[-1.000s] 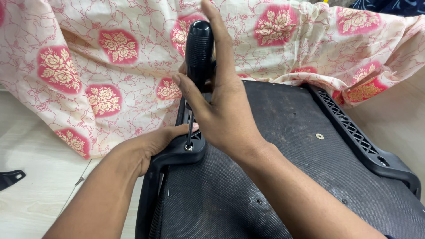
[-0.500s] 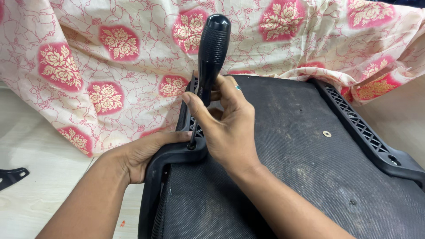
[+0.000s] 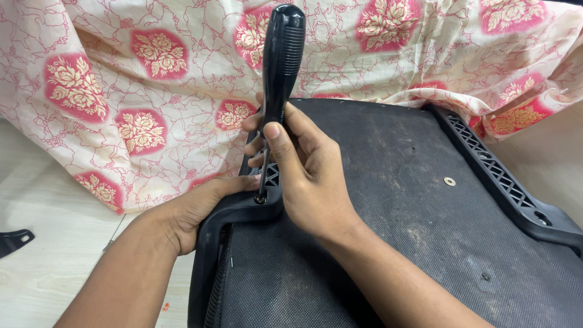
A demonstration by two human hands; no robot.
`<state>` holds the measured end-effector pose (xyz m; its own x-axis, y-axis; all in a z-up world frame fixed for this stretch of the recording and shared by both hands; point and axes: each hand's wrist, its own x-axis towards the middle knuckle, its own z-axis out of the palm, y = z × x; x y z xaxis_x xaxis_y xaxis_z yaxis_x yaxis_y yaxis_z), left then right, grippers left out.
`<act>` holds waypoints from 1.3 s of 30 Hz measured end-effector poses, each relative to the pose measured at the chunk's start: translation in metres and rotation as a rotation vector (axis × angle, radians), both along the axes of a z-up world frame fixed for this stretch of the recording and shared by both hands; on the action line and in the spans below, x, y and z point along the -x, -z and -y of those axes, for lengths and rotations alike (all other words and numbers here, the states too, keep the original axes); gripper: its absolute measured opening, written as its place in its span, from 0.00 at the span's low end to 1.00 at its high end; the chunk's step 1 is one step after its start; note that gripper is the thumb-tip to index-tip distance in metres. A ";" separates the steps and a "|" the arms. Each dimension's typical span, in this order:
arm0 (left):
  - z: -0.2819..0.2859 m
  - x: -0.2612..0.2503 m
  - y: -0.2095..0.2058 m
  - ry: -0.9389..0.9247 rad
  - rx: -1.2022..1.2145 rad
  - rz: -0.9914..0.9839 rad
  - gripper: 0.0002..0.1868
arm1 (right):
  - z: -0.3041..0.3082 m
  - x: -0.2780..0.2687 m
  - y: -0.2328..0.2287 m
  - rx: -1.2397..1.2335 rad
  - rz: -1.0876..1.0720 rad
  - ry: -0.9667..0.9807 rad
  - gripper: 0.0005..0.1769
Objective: The person inserts a metal pole into a black plastic base and then uses a screwdriver to tighten screws into the underside of a black chair seat. The person secures the seat frame with multiple screws.
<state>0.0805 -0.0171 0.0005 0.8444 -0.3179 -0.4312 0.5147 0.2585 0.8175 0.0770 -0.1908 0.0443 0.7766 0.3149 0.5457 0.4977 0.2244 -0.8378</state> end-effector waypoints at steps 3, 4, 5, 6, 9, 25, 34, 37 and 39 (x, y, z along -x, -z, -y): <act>0.000 0.000 0.001 0.003 -0.009 -0.009 0.25 | 0.001 -0.002 0.002 -0.092 -0.073 -0.093 0.25; 0.000 0.000 0.001 0.002 -0.015 -0.009 0.25 | 0.001 -0.004 0.002 -0.098 -0.064 -0.081 0.25; 0.000 0.001 0.000 0.004 -0.012 -0.003 0.25 | 0.001 -0.005 0.003 -0.105 -0.057 -0.067 0.25; 0.000 0.003 0.000 0.006 -0.008 0.004 0.25 | 0.001 -0.005 0.003 -0.112 -0.050 -0.053 0.25; 0.002 0.004 -0.003 0.023 0.002 0.020 0.28 | 0.003 -0.006 0.002 -0.055 -0.061 0.005 0.25; 0.002 0.003 -0.007 0.008 -0.042 -0.073 0.22 | 0.010 -0.004 -0.001 -0.109 -0.110 -0.006 0.22; 0.004 0.005 -0.010 0.020 -0.007 0.041 0.30 | 0.003 -0.004 0.001 -0.059 -0.003 0.050 0.25; 0.004 0.004 -0.010 0.057 0.007 0.006 0.32 | 0.000 -0.002 0.000 -0.041 0.012 0.056 0.25; 0.003 0.003 -0.008 0.024 -0.013 0.024 0.30 | -0.002 0.000 0.000 -0.031 -0.015 0.086 0.25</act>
<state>0.0770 -0.0201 0.0089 0.8467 -0.3326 -0.4153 0.5011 0.2357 0.8327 0.0772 -0.1892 0.0445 0.8079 0.2303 0.5424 0.5040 0.2071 -0.8385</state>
